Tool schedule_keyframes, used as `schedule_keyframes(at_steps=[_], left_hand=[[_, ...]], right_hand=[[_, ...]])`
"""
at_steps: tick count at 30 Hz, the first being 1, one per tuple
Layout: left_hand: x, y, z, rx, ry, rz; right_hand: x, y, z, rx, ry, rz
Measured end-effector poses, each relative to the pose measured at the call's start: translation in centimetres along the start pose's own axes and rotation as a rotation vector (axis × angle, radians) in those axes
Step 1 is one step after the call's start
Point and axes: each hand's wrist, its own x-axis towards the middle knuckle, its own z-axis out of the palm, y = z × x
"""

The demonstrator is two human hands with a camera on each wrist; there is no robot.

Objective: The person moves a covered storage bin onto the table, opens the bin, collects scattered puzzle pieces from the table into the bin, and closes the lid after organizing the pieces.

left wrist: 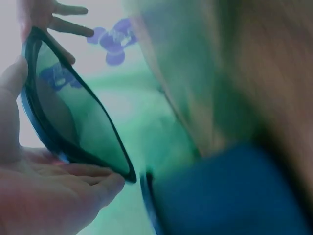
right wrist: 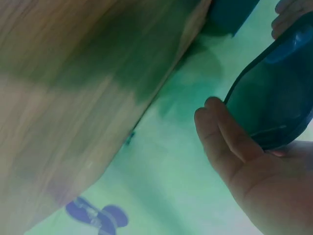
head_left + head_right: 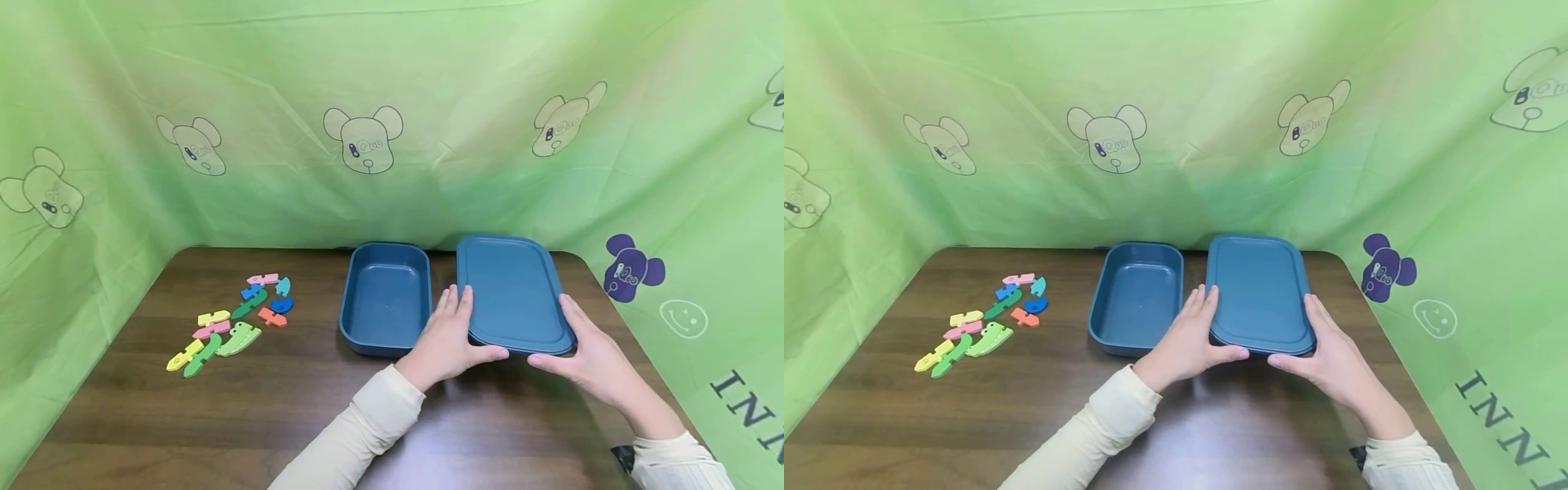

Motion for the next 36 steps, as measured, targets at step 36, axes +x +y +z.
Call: schedule_keyframes(at_steps=[36], left_hand=[[4.2, 1.2, 5.9, 0.242, -0.17, -0.237]], right_hand=[[2.7, 6.2, 1.0, -0.131, -0.286, 0.046]])
